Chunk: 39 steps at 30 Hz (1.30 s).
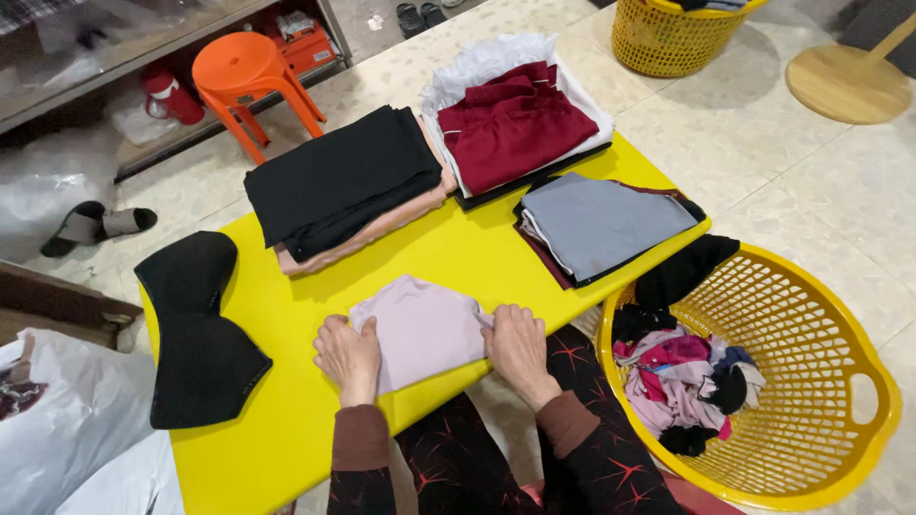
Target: The person folds several pieces of underwear and a top on a yellow table, smoothing and aligning each item before stacking them. The person handles items one at a time, including a pink brief, a black lace brief, a white brief, a blue brief, and a pink floral top.
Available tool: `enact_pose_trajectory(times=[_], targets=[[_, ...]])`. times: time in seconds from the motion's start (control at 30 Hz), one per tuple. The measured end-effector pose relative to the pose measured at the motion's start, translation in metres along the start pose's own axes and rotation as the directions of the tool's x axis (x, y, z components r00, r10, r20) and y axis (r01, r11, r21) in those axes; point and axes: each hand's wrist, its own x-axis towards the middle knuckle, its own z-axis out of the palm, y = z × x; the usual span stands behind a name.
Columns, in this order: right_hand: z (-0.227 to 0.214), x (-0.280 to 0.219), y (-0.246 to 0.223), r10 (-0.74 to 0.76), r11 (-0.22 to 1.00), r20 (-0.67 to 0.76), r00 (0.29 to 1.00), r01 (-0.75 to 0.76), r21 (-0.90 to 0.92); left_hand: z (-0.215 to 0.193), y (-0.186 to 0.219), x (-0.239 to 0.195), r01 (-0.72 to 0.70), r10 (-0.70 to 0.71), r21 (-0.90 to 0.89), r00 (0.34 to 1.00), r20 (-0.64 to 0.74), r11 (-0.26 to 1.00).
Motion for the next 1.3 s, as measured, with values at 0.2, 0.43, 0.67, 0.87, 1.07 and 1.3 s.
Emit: enact_pose_trajectory(times=[0.2, 0.43, 0.67, 0.87, 1.07, 1.3], targets=[[-0.007, 0.005, 0.002, 0.165, 0.949, 0.107, 0.981, -0.187, 0.252, -0.003, 0.029, -0.025, 0.044, -0.045, -0.068, 0.999, -0.015, 0.997], [-0.009, 0.009, 0.016, 0.323, 0.650, 0.207, 0.923, -0.375, 0.661, -0.016, 0.023, -0.041, -0.088, 0.112, -0.264, 0.990, 0.080, 0.960], [0.022, -0.006, 0.039, 0.221, 0.609, 0.182, 0.958, -0.281, 0.742, 0.007, -0.019, -0.033, -0.083, 0.178, -0.343, 0.950, 0.257, 0.936], [0.023, -0.005, 0.051, 0.222, 0.502, 0.374, 0.900, -0.435, 0.748, 0.025, -0.040, -0.031, -0.028, 0.221, -0.444, 0.895, 0.389, 0.896], [-0.021, -0.004, 0.065, 0.175, 0.459, 0.387, 0.905, -0.423, 0.781, 0.011, -0.016, -0.063, -0.047, 0.350, -0.693, 0.886, 0.303, 0.720], [-0.131, 0.043, 0.143, 0.145, 0.271, 0.399, 0.906, -0.424, 0.864, -0.012, 0.107, -0.084, 0.293, 0.429, -0.917, 0.816, 0.388, 0.270]])
